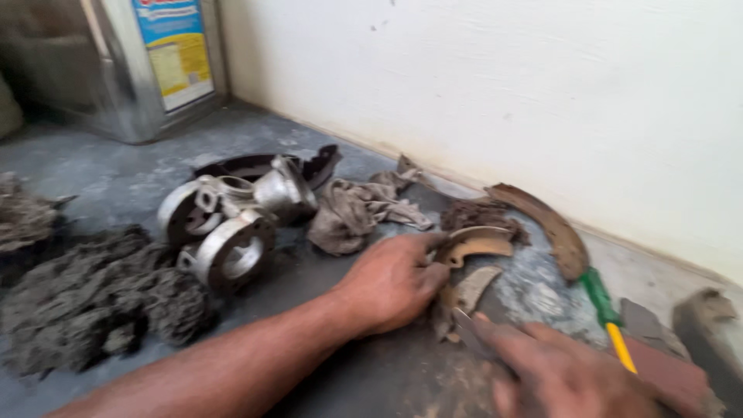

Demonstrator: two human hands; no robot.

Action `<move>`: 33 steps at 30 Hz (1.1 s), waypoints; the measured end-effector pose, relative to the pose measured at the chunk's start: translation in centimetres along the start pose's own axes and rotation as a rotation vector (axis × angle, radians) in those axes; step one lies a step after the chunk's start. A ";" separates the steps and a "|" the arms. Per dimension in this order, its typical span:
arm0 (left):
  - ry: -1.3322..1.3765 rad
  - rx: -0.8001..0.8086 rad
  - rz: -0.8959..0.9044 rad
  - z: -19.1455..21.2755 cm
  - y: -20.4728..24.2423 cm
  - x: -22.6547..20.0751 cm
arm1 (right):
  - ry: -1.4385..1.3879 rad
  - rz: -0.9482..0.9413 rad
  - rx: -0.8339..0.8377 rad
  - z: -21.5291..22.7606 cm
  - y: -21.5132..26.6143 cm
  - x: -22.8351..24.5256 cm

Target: The person cleans a brake shoe by hand and with a small scraper, removing debris and checking the surface of the component.

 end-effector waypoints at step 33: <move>0.205 0.354 -0.022 -0.1 -1.0 -0.4 | 0.028 -0.079 0.173 1.2 -1.2 -1.1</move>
Point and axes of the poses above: each hand's wrist, its own y-axis away from the middle knuckle, its own z-axis out of the back of the hand, x = y × z, the point moved 7 cm from there along -y, towards the middle knuckle, and after that the axes turned 15 degrees about -x, right-handed, at the moved point
